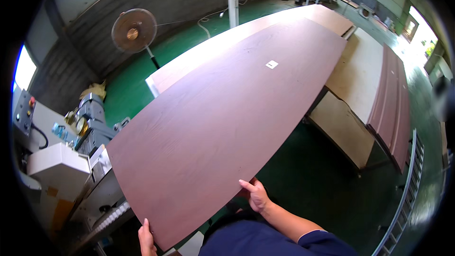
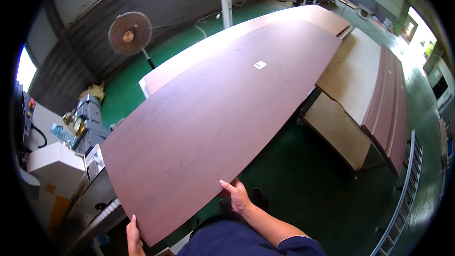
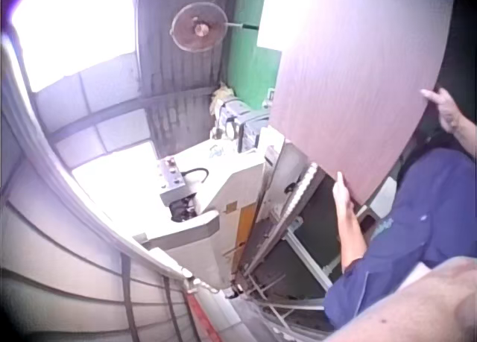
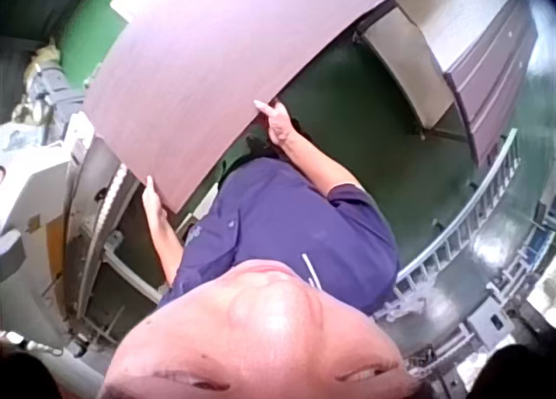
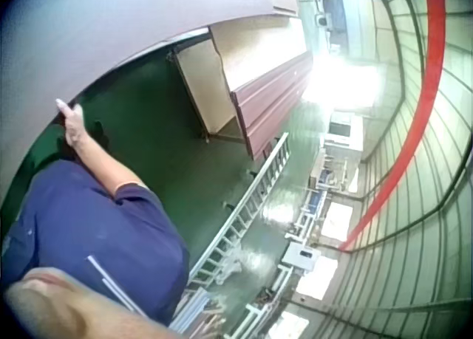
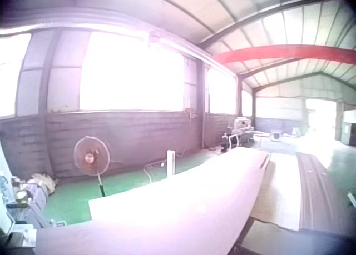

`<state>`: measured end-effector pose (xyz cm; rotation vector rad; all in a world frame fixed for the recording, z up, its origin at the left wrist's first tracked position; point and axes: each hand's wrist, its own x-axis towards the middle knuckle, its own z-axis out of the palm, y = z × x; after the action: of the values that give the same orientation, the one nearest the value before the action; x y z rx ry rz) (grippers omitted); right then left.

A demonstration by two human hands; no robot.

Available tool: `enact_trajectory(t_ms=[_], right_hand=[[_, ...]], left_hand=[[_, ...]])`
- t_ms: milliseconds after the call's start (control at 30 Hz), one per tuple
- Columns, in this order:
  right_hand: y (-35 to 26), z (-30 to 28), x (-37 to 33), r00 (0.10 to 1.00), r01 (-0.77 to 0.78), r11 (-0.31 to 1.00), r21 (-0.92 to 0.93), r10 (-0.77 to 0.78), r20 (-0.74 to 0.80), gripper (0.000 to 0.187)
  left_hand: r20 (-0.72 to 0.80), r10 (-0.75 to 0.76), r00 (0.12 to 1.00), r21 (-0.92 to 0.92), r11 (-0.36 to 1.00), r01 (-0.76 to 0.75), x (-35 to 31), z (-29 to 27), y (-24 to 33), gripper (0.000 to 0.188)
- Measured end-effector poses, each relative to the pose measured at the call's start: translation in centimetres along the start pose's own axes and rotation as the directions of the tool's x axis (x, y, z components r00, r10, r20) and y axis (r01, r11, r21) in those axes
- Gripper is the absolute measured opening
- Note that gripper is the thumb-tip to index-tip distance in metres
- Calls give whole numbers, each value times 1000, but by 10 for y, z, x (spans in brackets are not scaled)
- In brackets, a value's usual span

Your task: The person removes wooden boards one at a time from a woodworking machine and stacks them onto a table by hand.

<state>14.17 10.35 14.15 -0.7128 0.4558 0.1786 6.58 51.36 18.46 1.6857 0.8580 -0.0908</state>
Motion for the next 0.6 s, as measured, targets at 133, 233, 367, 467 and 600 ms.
enact_trajectory(t_ms=[133,233,367,467,600], right_hand=[[-11,-8,2,993,98,995,-7,-98,-58,43],[-12,-12,-4,990,132,991,7,-131,-54,46],[-5,-24,-15,986,131,991,14,-129,-104,50],[-3,-35,-28,990,90,996,24,-87,-110,50],[-16,-57,-42,984,89,996,10,-86,-153,49]], left_hand=[[177,-124,976,55,992,116,-38,74,49,47],[357,-302,884,44,951,307,-26,109,38,71],[419,-295,858,69,953,294,-49,169,49,62],[578,-325,748,16,921,388,-54,215,48,59],[746,-370,554,128,895,426,-58,269,25,56]])
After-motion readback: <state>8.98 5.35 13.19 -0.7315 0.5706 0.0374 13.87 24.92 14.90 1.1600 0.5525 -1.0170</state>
